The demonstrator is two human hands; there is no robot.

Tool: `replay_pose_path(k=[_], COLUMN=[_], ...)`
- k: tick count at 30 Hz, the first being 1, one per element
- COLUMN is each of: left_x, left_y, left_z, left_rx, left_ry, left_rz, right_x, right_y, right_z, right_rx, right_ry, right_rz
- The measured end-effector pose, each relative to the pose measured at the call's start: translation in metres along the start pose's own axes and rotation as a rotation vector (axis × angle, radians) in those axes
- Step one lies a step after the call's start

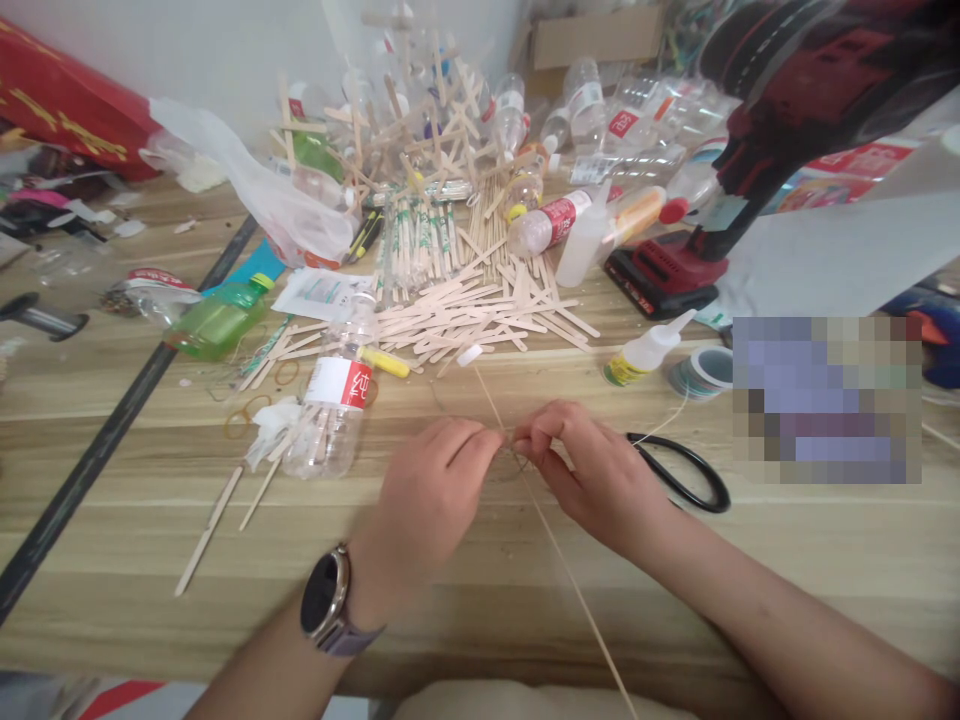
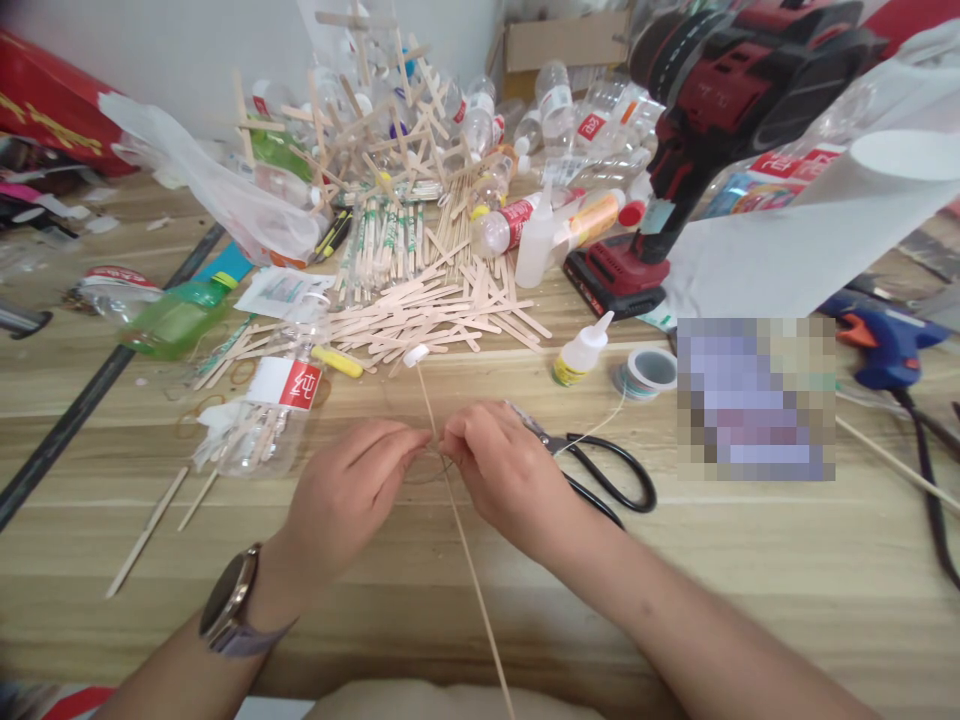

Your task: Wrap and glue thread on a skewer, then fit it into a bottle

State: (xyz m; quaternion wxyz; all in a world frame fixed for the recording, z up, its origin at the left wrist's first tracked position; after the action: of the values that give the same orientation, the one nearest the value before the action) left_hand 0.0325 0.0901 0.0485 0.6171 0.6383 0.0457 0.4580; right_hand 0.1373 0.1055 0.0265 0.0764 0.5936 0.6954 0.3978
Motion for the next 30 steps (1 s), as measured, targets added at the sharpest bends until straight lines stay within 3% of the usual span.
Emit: replay_pose_path(k=[17, 22, 30], left_x=[-0.001, -0.002, -0.007], left_y=[-0.013, -0.017, -0.028], left_z=[-0.011, -0.017, -0.031], left_rx=[-0.17, -0.282, -0.491], left_ry=[0.065, 0.155, 0.413], left_rz=[-0.088, -0.125, -0.23], right_x=[-0.001, 0.0, -0.002], right_y=[-0.004, -0.002, -0.002], right_z=[-0.001, -0.003, -0.004], right_rx=[0.01, -0.017, -0.036], right_ry=[0.038, 0.049, 0.061], right_rz=[-0.026, -0.019, 0.016])
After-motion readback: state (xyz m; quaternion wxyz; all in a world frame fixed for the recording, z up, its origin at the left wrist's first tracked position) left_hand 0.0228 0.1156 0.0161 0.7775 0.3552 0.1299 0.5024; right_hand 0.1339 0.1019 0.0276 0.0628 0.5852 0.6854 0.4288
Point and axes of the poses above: each hand's wrist, its own x-axis towards the middle knuckle, its own y-axis out of the back of the hand, z = x × y, the point moved 9 cm from there along x, towards the middle knuckle, and after that the axes turned 7 degrees about -y, right-handed, at the moved point
